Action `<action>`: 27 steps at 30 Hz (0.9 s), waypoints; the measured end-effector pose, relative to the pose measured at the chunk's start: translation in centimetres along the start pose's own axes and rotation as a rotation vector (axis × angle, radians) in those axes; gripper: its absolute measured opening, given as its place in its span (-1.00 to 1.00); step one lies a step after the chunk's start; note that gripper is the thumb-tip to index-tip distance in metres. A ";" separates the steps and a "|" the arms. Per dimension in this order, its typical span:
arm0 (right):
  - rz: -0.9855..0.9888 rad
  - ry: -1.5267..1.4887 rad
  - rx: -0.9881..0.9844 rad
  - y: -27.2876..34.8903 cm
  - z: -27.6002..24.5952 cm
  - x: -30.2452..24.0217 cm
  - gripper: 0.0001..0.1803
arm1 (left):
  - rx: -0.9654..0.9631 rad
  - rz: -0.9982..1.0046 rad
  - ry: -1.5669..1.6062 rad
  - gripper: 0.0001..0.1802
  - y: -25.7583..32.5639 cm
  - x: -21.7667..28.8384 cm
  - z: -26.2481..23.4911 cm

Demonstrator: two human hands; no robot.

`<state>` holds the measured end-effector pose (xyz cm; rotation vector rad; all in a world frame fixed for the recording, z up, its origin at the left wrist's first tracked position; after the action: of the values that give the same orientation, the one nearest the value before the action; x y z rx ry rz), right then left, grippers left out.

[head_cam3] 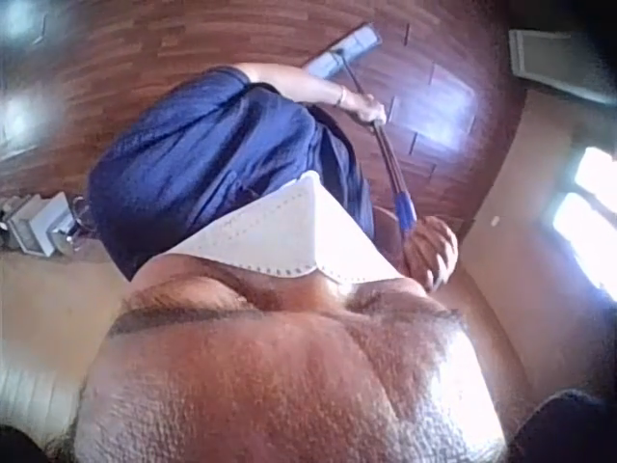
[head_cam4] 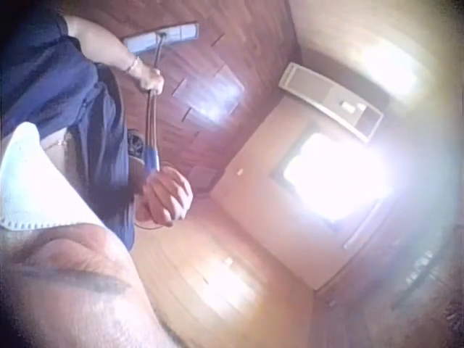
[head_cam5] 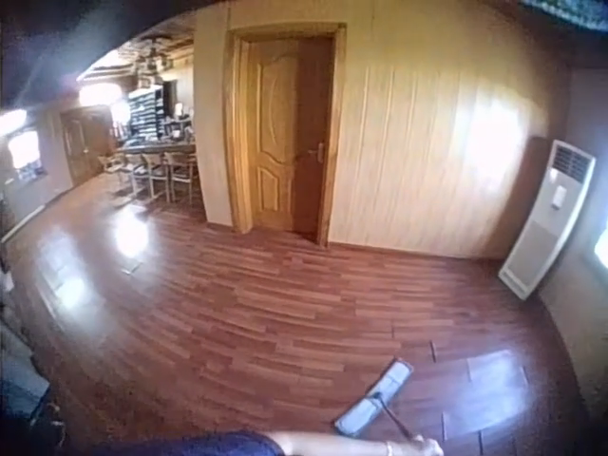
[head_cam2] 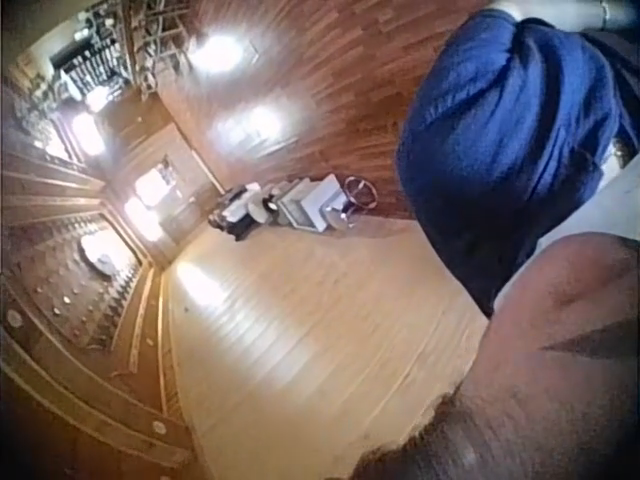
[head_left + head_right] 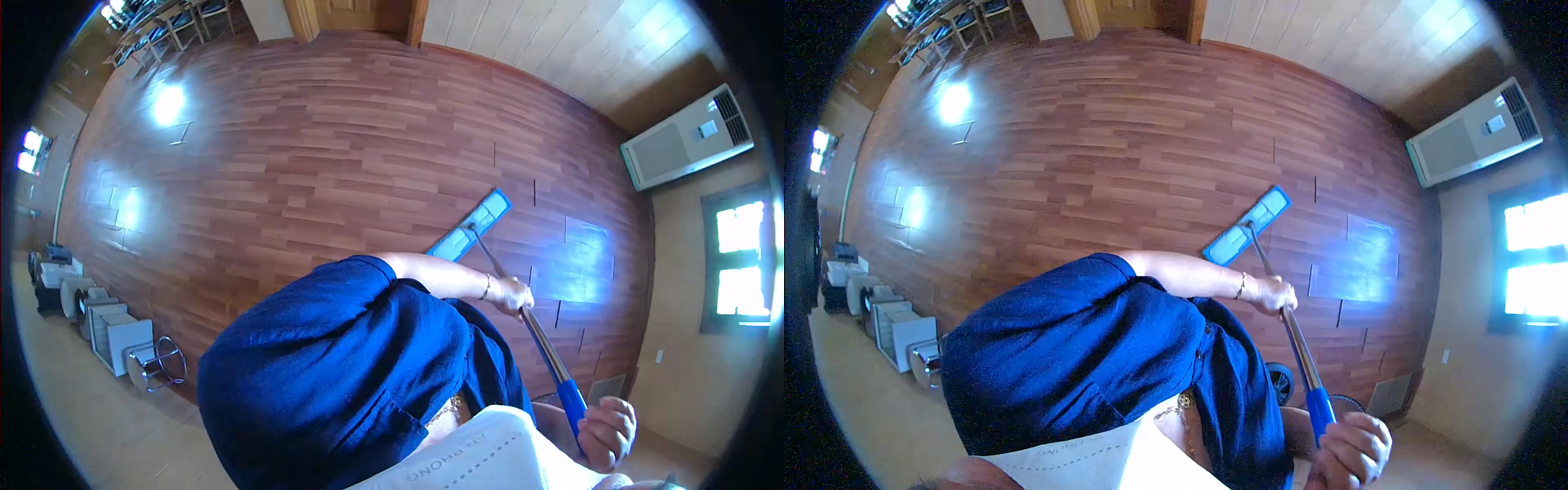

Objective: Mopping a large wooden floor area using a flat microfiber mop.

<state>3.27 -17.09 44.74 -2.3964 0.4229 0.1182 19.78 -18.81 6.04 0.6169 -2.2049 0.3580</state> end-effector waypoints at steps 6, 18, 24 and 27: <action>-0.210 -0.069 -0.005 2.4 -2.8 2.2 -0.78 | 0.136 -0.080 -0.014 -0.73 3.2 1.0 -2.4; -0.492 -0.693 -0.014 -7.3 7.0 6.7 -0.48 | 0.784 -0.572 -0.186 -0.84 22.3 -5.2 -11.2; -0.553 -1.089 -0.050 -11.8 11.4 5.2 -0.47 | 0.986 -0.809 -0.171 -0.88 32.3 -4.0 -10.1; -0.586 -1.200 -0.123 -13.7 14.0 4.0 -0.48 | 1.078 -0.992 -0.272 -0.90 37.2 -2.6 -8.2</action>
<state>12.01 0.65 41.91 -2.0013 -0.8343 1.2197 6.38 16.92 7.34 2.2848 -1.4836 0.9312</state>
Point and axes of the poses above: each hand's wrist, its own y-axis away from the middle knuckle, its own z-axis out of the palm, x = y × z, the point moved 9 cm from there along -y, towards the middle knuckle, and after that the axes turned 2 degrees about z, right-handed, at the moved point
